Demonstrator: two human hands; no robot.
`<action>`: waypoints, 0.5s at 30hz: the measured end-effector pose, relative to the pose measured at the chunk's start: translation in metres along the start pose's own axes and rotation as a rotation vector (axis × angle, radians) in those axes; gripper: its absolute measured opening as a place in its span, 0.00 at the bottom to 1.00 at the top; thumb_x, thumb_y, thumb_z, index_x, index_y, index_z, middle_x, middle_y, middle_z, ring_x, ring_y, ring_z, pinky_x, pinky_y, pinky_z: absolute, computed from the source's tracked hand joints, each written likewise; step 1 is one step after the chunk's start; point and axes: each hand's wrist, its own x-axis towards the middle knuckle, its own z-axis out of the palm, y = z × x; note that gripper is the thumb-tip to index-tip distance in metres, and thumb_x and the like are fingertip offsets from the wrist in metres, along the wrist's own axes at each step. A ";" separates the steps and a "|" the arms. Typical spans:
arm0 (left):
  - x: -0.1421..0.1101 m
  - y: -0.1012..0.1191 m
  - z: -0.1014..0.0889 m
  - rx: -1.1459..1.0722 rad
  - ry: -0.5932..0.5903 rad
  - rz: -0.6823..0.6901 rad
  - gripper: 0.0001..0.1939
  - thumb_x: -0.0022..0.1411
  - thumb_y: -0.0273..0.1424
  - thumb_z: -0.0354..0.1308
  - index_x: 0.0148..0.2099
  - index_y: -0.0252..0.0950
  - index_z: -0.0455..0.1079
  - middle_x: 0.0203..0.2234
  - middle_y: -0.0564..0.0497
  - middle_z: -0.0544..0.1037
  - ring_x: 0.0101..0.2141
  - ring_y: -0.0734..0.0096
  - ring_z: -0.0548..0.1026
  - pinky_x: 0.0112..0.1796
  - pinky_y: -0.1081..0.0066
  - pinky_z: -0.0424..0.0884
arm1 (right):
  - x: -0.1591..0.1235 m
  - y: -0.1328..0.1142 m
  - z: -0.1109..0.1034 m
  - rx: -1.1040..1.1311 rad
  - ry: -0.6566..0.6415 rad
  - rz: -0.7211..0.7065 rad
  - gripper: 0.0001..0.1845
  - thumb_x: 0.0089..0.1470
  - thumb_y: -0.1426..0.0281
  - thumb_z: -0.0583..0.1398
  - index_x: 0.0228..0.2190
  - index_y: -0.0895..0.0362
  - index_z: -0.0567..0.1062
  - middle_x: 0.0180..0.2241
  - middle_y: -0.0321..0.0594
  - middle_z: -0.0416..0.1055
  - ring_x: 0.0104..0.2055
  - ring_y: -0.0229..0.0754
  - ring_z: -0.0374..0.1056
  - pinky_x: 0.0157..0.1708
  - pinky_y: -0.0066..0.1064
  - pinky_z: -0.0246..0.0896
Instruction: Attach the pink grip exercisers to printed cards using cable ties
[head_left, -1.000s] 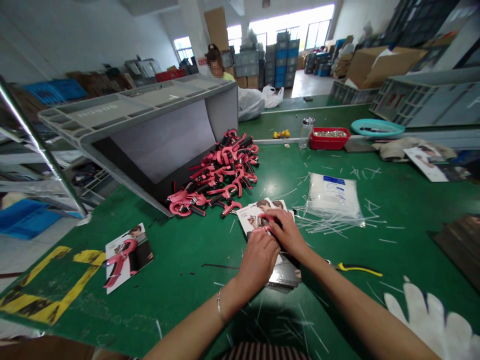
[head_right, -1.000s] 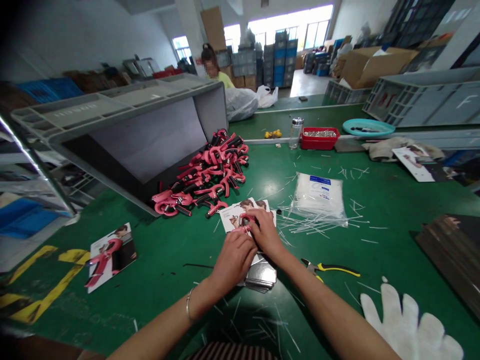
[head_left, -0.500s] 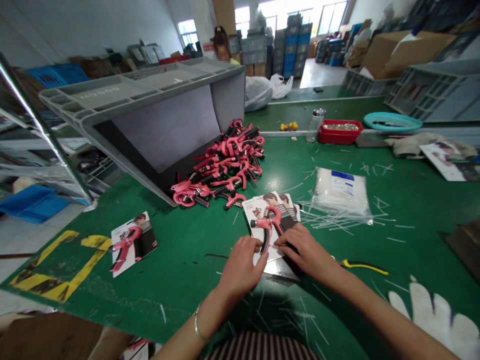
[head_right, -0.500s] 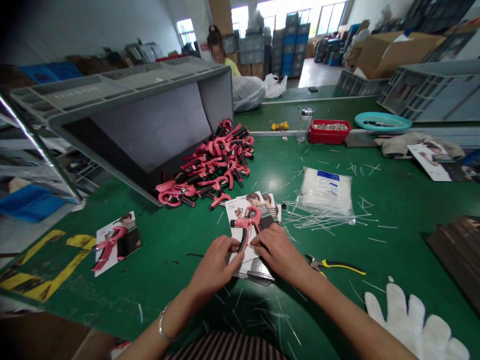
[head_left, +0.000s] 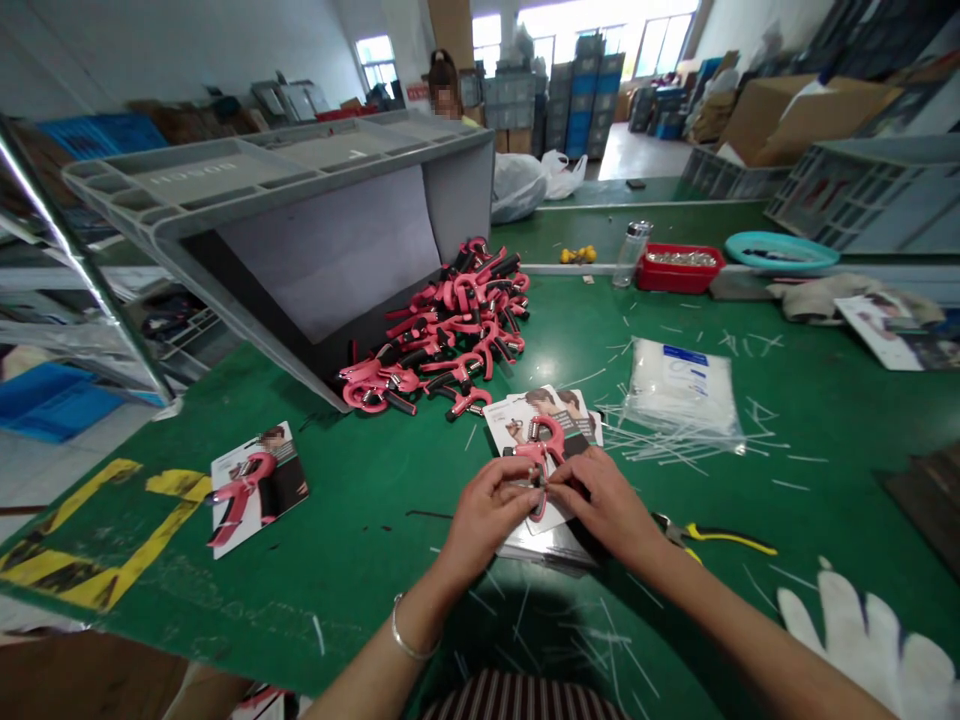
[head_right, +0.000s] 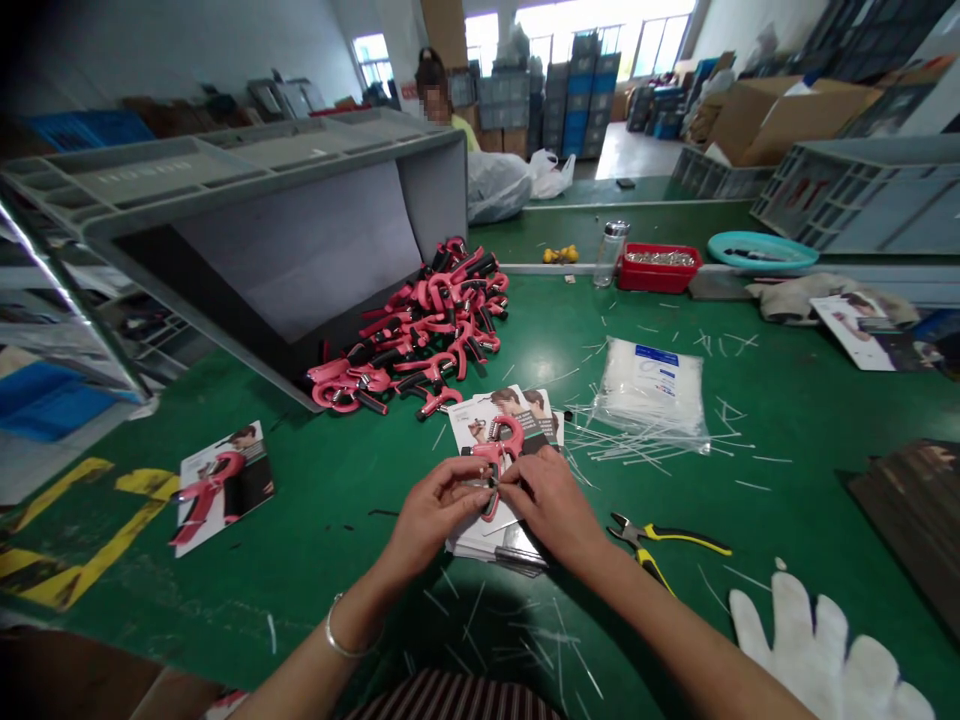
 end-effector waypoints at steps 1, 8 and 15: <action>-0.002 -0.002 -0.001 -0.031 0.007 0.010 0.12 0.61 0.31 0.62 0.48 0.37 0.74 0.48 0.44 0.75 0.39 0.67 0.78 0.41 0.66 0.74 | -0.001 0.002 -0.001 0.011 0.001 0.005 0.05 0.60 0.69 0.61 0.30 0.54 0.75 0.31 0.37 0.73 0.38 0.44 0.62 0.40 0.38 0.56; -0.015 -0.009 -0.005 0.261 0.149 0.122 0.06 0.64 0.30 0.60 0.41 0.40 0.78 0.37 0.50 0.77 0.40 0.69 0.74 0.43 0.71 0.69 | -0.004 0.004 -0.004 0.019 -0.016 0.007 0.06 0.60 0.70 0.61 0.30 0.54 0.74 0.30 0.36 0.72 0.38 0.44 0.62 0.40 0.36 0.56; -0.004 0.009 -0.003 0.352 0.020 0.155 0.06 0.64 0.28 0.58 0.39 0.37 0.77 0.34 0.50 0.77 0.38 0.69 0.74 0.42 0.70 0.68 | -0.003 0.001 -0.008 -0.109 -0.075 -0.116 0.09 0.63 0.67 0.58 0.31 0.55 0.74 0.31 0.39 0.72 0.38 0.45 0.61 0.42 0.38 0.55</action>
